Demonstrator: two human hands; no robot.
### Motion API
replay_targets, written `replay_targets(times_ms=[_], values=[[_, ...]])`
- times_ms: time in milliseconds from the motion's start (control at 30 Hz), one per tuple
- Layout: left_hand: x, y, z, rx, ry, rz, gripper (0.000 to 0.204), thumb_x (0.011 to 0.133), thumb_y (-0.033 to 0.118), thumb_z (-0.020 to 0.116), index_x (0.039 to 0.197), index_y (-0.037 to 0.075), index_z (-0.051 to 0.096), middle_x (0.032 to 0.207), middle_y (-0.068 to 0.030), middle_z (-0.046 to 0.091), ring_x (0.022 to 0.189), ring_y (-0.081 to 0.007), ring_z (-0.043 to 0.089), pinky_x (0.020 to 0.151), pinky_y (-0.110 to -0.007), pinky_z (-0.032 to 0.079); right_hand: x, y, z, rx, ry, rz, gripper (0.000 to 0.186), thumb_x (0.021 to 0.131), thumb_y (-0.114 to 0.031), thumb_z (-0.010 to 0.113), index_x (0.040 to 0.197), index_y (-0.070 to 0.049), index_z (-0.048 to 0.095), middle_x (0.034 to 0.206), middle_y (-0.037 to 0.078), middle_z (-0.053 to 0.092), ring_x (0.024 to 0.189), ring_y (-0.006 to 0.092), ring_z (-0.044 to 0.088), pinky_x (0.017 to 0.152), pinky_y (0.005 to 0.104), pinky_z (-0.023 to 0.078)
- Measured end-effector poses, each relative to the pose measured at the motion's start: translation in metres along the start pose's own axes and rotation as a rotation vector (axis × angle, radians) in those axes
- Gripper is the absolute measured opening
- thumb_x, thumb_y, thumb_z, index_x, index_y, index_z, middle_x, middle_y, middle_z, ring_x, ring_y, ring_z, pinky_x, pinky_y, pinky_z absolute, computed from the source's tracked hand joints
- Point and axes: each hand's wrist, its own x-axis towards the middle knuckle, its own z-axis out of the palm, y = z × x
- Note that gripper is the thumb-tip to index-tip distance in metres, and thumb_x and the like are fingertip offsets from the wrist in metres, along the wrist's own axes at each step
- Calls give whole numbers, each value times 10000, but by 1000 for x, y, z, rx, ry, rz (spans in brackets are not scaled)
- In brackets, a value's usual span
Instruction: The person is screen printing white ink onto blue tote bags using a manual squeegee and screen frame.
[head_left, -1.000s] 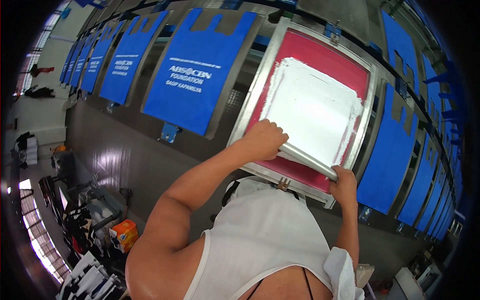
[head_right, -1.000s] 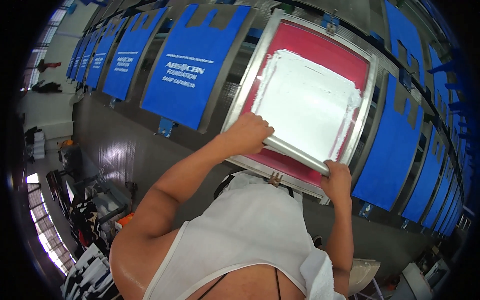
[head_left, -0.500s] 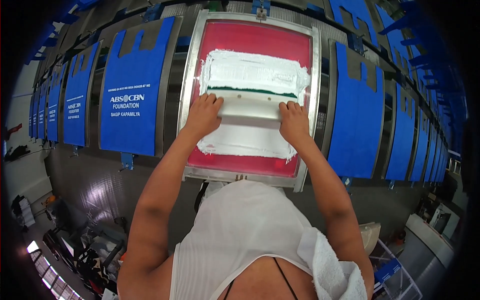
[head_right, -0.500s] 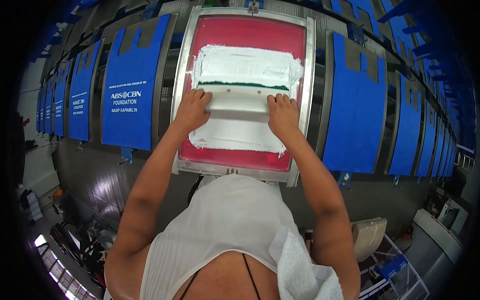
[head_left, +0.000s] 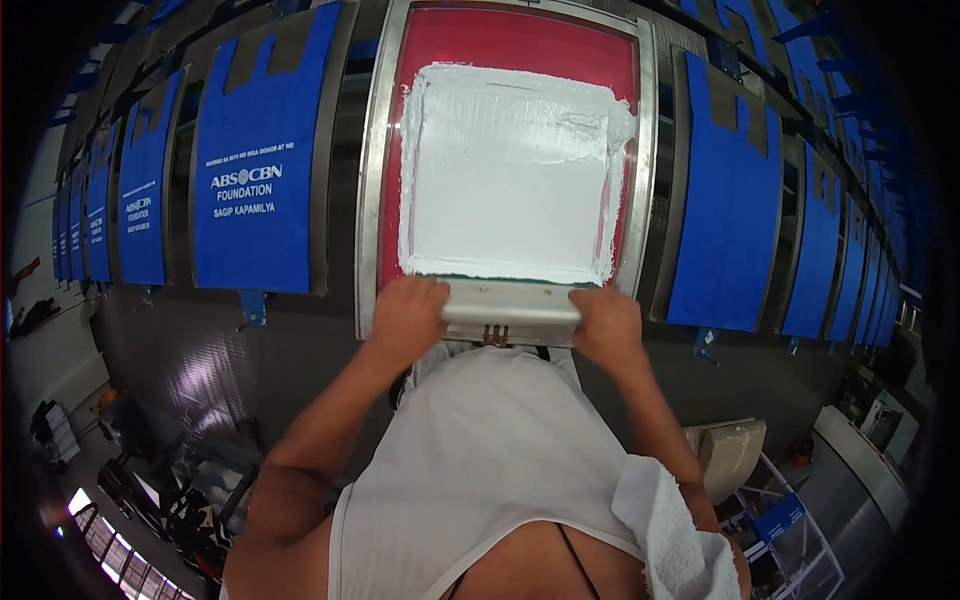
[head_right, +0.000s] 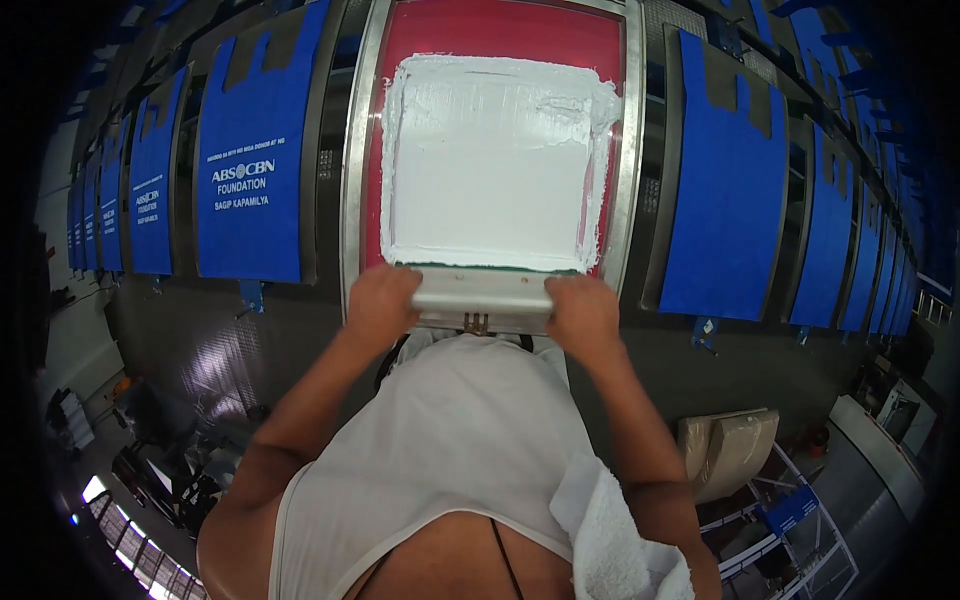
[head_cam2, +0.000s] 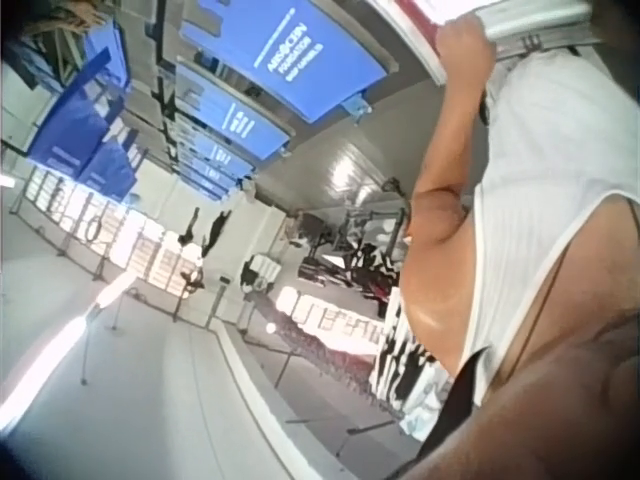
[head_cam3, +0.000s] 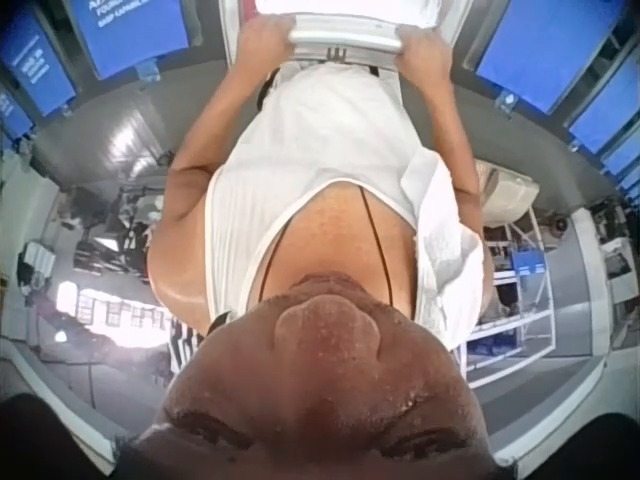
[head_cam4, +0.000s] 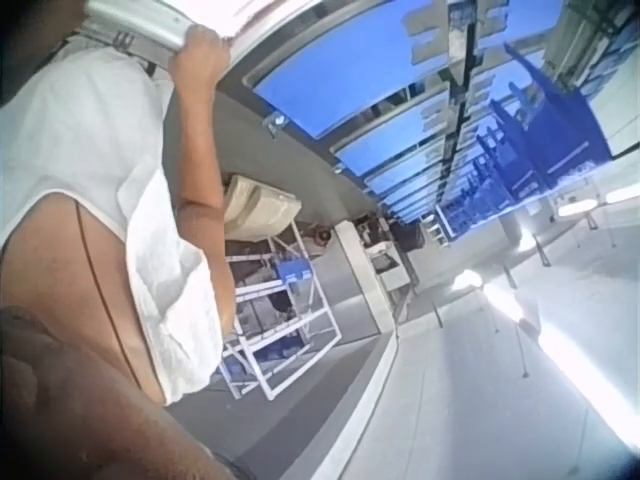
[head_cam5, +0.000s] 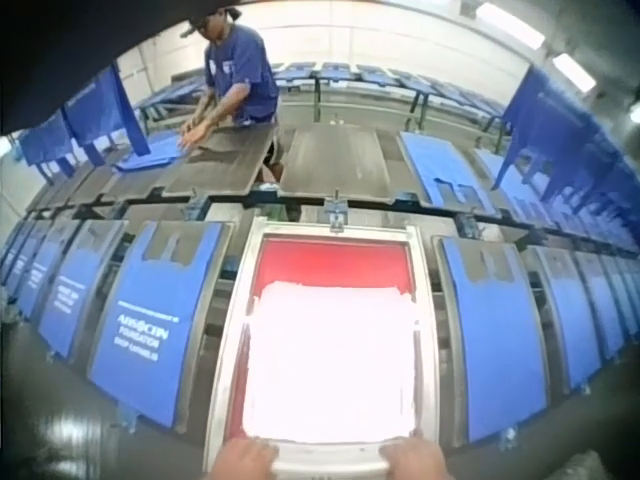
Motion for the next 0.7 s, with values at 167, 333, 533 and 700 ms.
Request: replay_targets(times_ms=[167,333,533,700], values=[[24,-3,-2,51,208,95,375,538,67,681,906,64,609,841,-75,603,805,-264,579,727,-379,458,15,2,0,-40,93,20,402,543,-18,658,933,-84,584,868,79,614,817,286,586,683,413,473],[167,-60,-21,168,46,-123,362,610,173,764,964,173,686,859,-104,664,801,-284,642,707,-391,526,152,52,-46,-162,336,-59,131,680,-91,608,806,-112,639,750,118,650,764,291,650,653,432,508],[229,-70,-63,249,36,-64,208,708,283,698,866,149,683,765,-114,674,730,-290,663,662,-414,527,205,56,-115,-217,200,-39,215,663,-147,611,867,-128,673,821,121,675,792,321,653,703,428,527],[83,-16,-48,104,-250,-181,330,672,189,746,992,154,671,810,-115,615,858,-299,606,746,-416,483,64,21,-60,-159,-65,2,272,668,-97,627,935,-140,660,782,99,664,773,247,651,886,413,411]])
